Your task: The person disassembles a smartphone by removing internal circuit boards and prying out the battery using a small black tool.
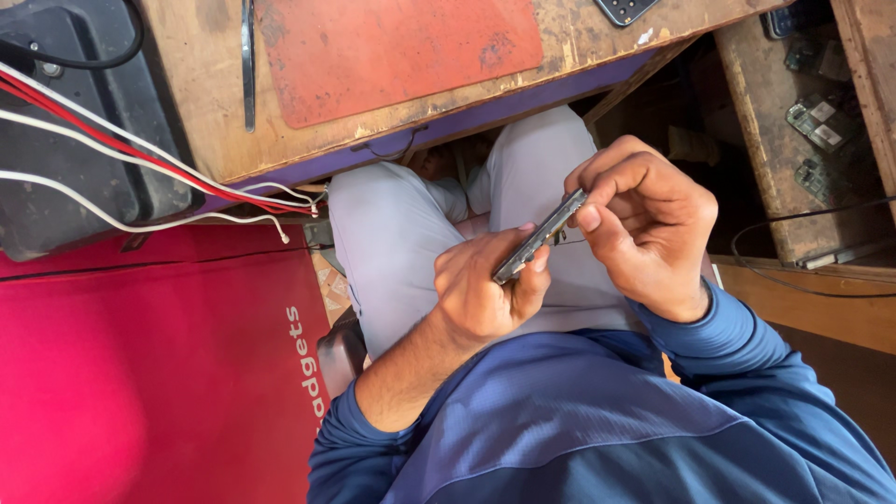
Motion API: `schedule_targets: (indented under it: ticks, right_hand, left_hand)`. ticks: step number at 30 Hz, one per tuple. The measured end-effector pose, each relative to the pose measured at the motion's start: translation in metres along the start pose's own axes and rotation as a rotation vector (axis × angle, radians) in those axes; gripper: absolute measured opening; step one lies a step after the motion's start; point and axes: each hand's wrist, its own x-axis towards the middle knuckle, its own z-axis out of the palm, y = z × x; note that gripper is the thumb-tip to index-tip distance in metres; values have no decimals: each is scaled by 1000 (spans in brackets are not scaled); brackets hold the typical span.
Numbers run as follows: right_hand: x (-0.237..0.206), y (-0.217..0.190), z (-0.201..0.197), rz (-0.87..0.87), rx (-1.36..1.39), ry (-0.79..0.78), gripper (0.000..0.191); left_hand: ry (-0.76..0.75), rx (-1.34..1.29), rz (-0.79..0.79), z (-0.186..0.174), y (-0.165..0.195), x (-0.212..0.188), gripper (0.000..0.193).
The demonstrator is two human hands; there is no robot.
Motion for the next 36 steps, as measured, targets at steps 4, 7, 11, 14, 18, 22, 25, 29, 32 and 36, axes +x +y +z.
schedule_targets:
  ticks: [4, 7, 11, 14, 18, 22, 25, 29, 32, 36]
  right_hand:
    - [1, 0, 0, -7, 13, -7, 8]
    - [1, -1, 0, 6, 1, 2, 7]
    - [0, -1, 1, 23, -10, 11, 7]
    - [0, -1, 1, 28, -13, 9, 7]
    - [-1, 0, 1, 16, -3, 9, 8]
    - [-1, 4, 4, -23, 17, 33, 8]
    - [-2, 5, 5, -29, 22, 33, 7]
    - [-2, 6, 6, -35, 30, 36, 7]
    - [-2, 5, 5, -42, 30, 35, 6]
    - [-3, 6, 4, -32, 10, 35, 6]
  left_hand:
    - [-1, 13, 7, 0, 0, 0, 22]
    - [-8, 18, 16, -1, 0, 0, 23]
    - [-18, 21, 25, -1, 0, 0, 23]
    - [-27, 24, 28, -1, 0, 0, 22]
    - [-27, 20, 57, -1, -1, 0, 22]
    - [-20, 3, 30, -1, 0, 0, 22]
    - [-15, -7, 21, -1, 1, 0, 22]
    - [-7, 0, 23, 0, 1, 1, 21]
    - [-6, 6, 24, 0, 2, 0, 21]
    - [1, 4, 40, 1, 0, 0, 22]
